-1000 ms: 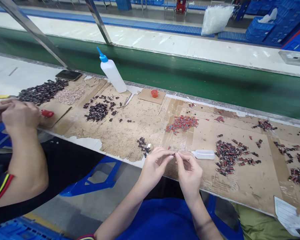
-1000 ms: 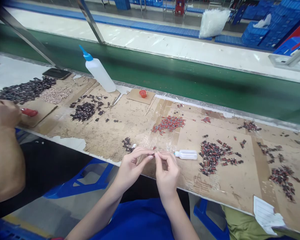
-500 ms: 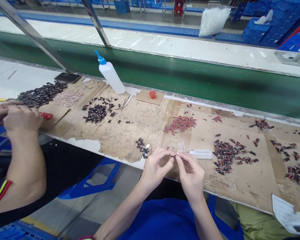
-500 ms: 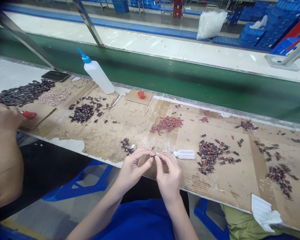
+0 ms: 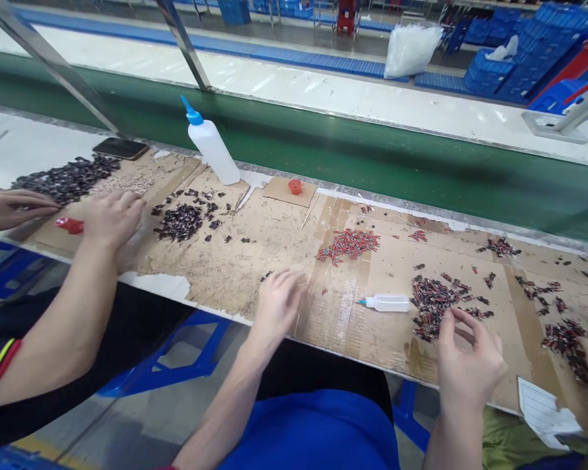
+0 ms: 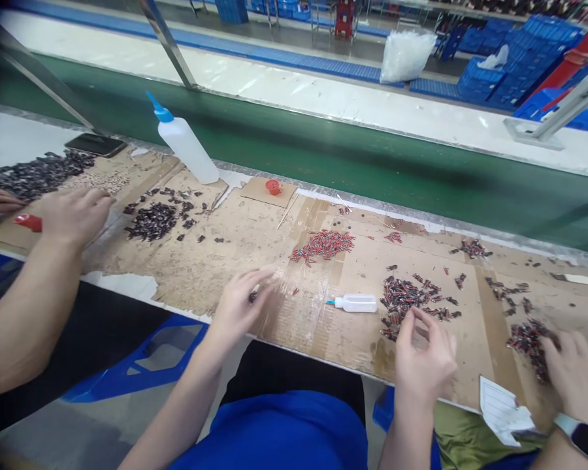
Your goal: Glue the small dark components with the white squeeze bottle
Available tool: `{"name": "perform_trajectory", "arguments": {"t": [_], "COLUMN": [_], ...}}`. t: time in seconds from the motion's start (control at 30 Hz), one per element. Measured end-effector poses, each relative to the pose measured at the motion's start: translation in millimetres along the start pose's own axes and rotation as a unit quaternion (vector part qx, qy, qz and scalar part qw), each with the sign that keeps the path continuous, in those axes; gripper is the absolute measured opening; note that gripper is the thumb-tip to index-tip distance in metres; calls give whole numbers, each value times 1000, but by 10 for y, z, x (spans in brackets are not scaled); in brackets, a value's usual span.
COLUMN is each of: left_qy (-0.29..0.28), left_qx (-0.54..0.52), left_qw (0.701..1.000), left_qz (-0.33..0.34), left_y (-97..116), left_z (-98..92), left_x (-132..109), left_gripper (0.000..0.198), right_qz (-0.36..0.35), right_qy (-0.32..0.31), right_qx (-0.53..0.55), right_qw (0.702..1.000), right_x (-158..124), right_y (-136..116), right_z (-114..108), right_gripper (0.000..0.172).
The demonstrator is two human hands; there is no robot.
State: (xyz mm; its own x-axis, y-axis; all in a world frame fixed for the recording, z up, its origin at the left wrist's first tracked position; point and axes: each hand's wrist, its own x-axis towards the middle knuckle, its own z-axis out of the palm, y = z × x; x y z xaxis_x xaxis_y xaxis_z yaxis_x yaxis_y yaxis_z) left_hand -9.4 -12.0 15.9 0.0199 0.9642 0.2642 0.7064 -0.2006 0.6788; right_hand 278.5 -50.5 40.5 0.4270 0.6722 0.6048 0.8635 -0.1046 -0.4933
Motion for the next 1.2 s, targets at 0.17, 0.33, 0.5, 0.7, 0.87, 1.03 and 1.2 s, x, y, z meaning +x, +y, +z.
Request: {"name": "perform_trajectory", "arguments": {"t": [0.17,0.33,0.5,0.7,0.87,1.03,1.2], "left_qy": [-42,-48,-60,-83,-122,-81,-42], "left_qx": [148,180,172,96,-37,-47,-7], "left_qw": [987,982,983,992,991,996,999], "left_qz": [-49,-27,-7,-4,36,10,19], "left_y": [-289,-254,-233,-33,161,170,144], "left_z": [-244,-172,-114,-73,144,383,417], "left_x": [-28,-102,-86,-43,-149,-286,-338], "left_gripper": [11,17,19,19,26,10,8], "right_qz": [-152,-219,-158,103,328,445,416], "right_qy": [-96,-244,-267,-292,-206,-184,-200], "right_qx": [13,25,90,291,479,577,531], "right_qw": [984,944,946,905,788,659,710], "right_x": [-16,-117,-92,-150,-245,-271,-368], "right_y": [18,30,36,-182,-353,-433,-487], "right_z": [191,433,444,269,303,362,410], "right_gripper": [33,33,33,34,33,30,31]}}
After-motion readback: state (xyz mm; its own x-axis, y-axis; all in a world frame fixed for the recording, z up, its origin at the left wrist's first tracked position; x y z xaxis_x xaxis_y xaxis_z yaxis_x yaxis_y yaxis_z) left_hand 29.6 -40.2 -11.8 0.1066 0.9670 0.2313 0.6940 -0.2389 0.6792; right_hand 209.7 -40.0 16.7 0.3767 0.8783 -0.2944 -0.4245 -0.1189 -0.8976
